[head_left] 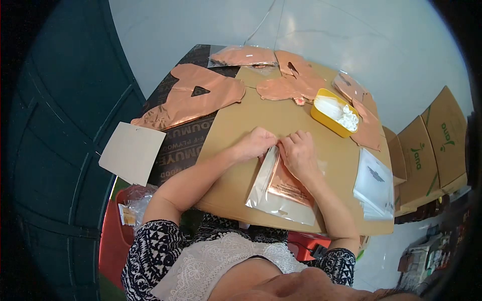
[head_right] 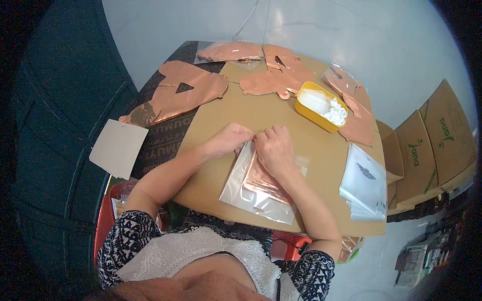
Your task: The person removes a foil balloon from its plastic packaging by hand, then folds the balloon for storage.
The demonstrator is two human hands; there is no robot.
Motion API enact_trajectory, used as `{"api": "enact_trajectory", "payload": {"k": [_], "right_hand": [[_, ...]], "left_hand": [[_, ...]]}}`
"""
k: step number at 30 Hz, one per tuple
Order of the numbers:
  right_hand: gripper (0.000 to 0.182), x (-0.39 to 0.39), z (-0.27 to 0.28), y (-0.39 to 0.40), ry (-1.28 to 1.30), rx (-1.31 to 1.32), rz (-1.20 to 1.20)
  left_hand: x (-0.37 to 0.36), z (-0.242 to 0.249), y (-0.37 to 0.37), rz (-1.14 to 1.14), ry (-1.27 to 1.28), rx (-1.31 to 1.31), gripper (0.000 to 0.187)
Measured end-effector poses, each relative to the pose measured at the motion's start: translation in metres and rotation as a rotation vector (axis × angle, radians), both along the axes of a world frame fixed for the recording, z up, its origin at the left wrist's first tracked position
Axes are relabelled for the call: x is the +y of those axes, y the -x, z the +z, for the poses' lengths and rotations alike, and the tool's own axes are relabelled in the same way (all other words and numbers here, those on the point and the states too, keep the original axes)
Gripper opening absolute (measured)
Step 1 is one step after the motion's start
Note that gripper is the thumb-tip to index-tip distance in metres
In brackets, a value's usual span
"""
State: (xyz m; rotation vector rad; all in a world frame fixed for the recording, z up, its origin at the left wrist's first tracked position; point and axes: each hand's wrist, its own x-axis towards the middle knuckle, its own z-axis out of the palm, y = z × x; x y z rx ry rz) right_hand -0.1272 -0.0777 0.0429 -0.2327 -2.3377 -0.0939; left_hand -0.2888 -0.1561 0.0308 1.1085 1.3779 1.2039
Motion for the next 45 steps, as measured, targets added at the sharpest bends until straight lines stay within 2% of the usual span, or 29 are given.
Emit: {"api": "enact_trajectory", "payload": {"k": [10, 22, 37, 45], "right_hand": [[0.005, -0.005, 0.0014, -0.0028, -0.1, -0.056, -0.034], [0.007, 0.0012, 0.0032, -0.0043, 0.148, 0.006, 0.013], [0.005, -0.0026, 0.0005, -0.0059, 0.009, -0.079, -0.017], [0.005, -0.0043, 0.0038, -0.0045, 0.045, -0.07, -0.01]], "left_hand": [[-0.0018, -0.0008, -0.0016, -0.093, 0.031, 0.041, 0.019], [-0.0056, 0.0045, -0.005, -0.072, 0.065, 0.026, 0.018], [-0.0049, 0.0037, -0.0061, -0.081, 0.035, 0.051, 0.02], [-0.0041, -0.0005, -0.0045, -0.07, 0.047, 0.064, 0.021]]}}
